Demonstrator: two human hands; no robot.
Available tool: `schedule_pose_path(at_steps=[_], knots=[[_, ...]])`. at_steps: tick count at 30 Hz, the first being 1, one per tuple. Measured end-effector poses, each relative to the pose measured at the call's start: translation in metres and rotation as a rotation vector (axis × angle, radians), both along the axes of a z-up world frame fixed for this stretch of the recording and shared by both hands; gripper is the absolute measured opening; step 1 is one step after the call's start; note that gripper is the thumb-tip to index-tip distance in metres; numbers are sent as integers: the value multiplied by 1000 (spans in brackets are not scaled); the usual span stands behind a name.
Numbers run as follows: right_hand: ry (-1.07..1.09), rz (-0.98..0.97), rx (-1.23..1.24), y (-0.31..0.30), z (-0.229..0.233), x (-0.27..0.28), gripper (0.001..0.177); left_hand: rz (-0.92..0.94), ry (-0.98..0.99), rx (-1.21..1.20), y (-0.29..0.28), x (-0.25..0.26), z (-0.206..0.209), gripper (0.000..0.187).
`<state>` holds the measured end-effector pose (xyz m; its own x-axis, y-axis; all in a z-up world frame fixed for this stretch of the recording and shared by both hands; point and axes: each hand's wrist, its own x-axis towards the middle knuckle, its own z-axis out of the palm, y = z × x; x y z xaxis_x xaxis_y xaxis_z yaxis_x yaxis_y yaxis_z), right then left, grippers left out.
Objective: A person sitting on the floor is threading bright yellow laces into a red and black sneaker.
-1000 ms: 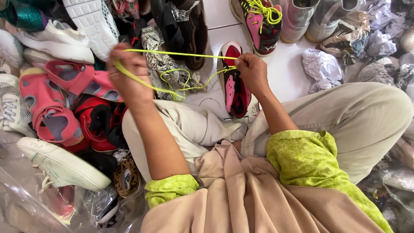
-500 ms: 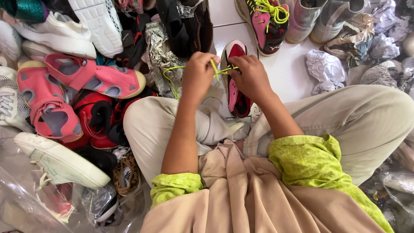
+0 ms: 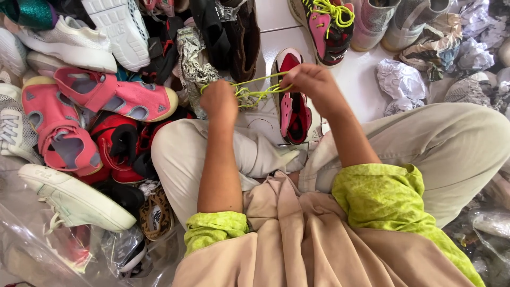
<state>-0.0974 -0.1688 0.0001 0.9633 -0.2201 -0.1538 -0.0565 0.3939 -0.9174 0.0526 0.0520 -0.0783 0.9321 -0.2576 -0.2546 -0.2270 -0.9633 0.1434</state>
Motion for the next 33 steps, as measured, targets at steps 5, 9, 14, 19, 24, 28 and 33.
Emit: schedule_pose_path(at_steps=[5, 9, 14, 19, 24, 28, 33], knots=[[-4, -116, 64, -14, -20, 3, 18, 62, -109, 106, 27, 18, -11, 15], [-25, -118, -254, 5, -9, 3, 14, -191, -61, -159, -2, -27, 93, 61], [-26, -50, -502, 13, -34, 12, 11, -564, 71, -682, -47, -67, 130, 59], [-13, -89, -566, -2, -2, 3, 8, -637, -193, -672, -47, -53, 77, 26], [3, -144, -755, -26, -7, 0, 10, -163, -215, -331, 3, -17, 96, 8], [43, -156, -829, -32, -17, 2, 10, -129, -280, -93, 25, 4, 49, 8], [43, -197, -889, -33, -7, -1, 10, -29, -405, -187, -37, -39, 112, 34]])
